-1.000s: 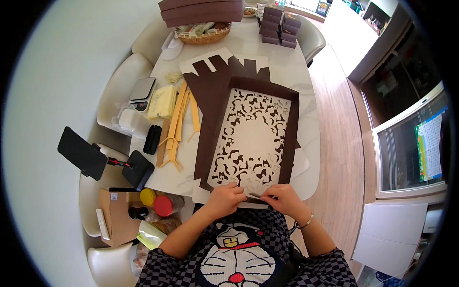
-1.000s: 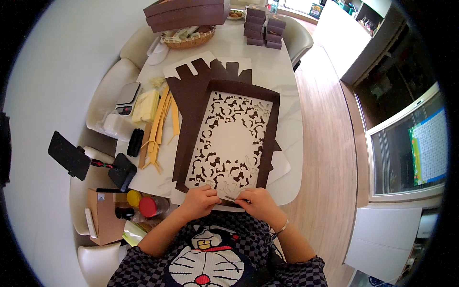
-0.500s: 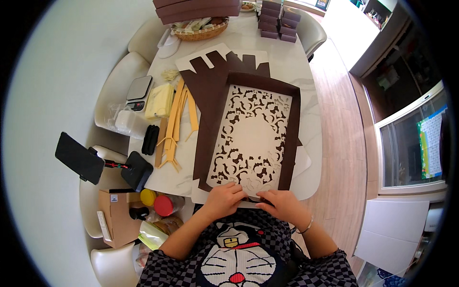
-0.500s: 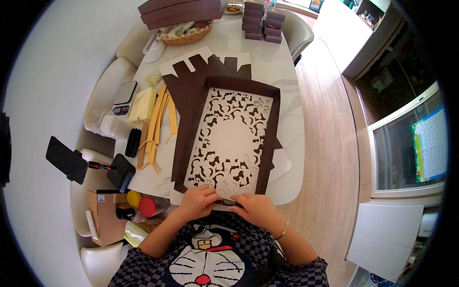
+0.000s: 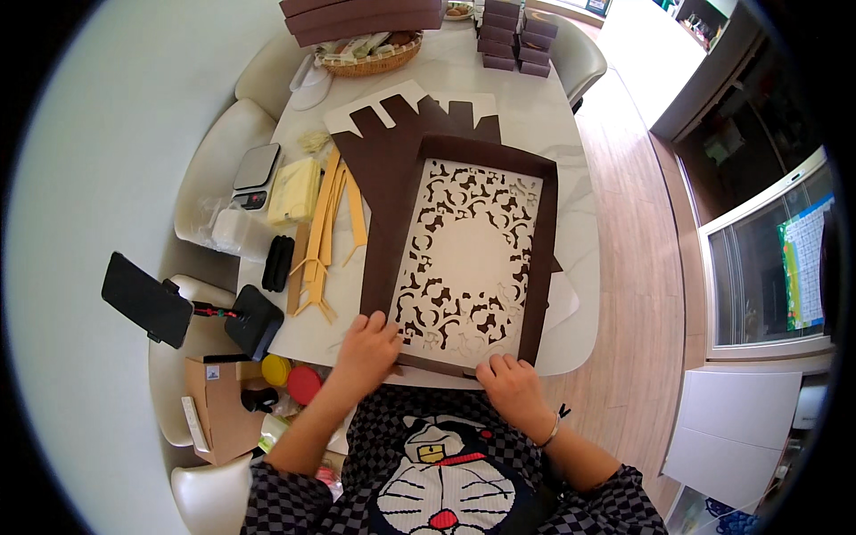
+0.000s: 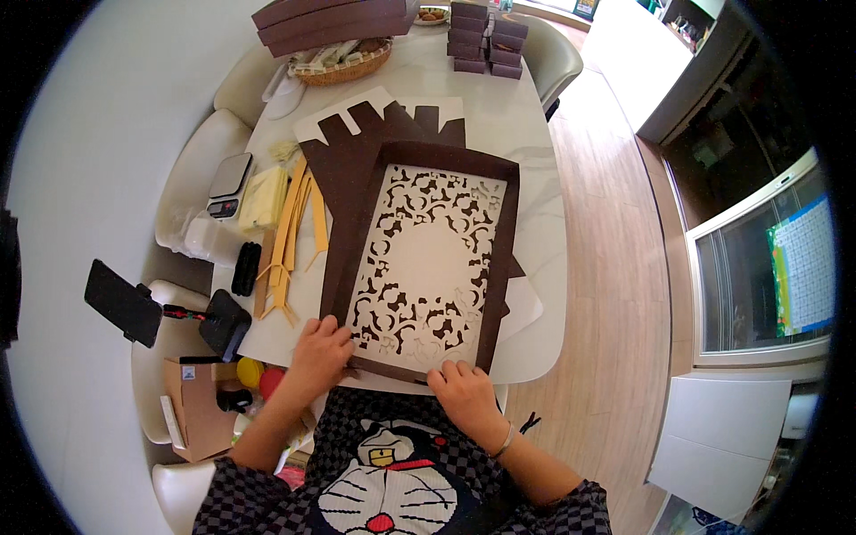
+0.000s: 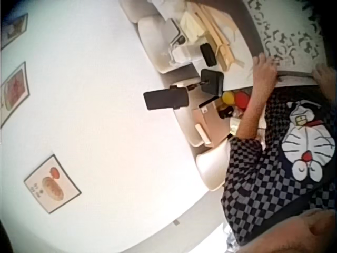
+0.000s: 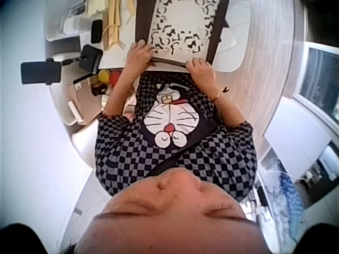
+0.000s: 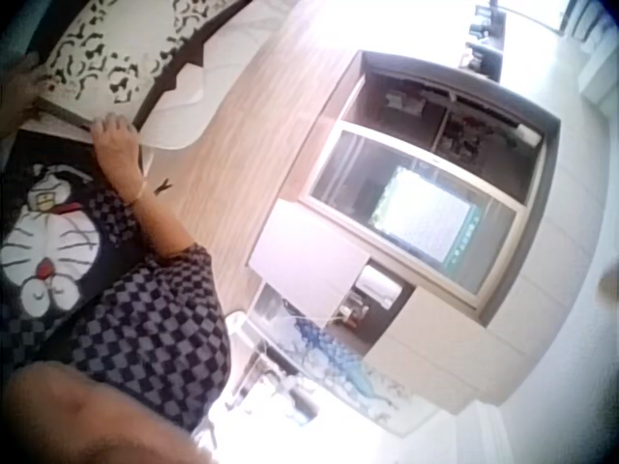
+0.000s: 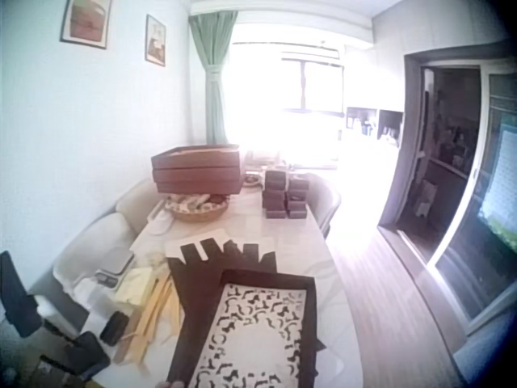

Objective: The person assembles a brown decorative box by folding cardstock edges and securing the tabs by hand. They handle several pieces of cardstock and place a laser-cut decorative paper insert into the box.

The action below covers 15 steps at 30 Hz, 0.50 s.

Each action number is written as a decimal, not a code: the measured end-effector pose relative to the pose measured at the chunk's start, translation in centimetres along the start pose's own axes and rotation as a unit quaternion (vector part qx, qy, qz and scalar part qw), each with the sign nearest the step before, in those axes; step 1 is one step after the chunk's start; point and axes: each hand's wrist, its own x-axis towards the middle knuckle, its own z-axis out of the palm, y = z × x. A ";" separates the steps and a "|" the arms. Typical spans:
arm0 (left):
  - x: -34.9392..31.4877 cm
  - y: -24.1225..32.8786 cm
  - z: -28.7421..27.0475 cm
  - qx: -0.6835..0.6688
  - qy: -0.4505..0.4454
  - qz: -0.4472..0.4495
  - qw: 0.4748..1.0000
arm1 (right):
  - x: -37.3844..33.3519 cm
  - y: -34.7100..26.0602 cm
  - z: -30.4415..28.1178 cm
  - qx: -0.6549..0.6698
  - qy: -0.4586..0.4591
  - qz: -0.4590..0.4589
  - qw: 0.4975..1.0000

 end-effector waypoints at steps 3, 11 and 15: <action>-0.2 -1.4 0.1 0.061 -0.041 0.066 0.995 | 0.3 0.0 -0.4 -0.001 -0.019 -0.001 1.000; 0.5 -2.1 -0.3 0.108 -0.017 0.182 0.977 | 0.9 0.1 -1.4 -0.021 -0.076 -0.022 0.997; 0.4 -2.3 0.7 0.081 -0.024 0.182 0.980 | 0.9 0.5 -1.4 -0.018 -0.076 -0.038 0.996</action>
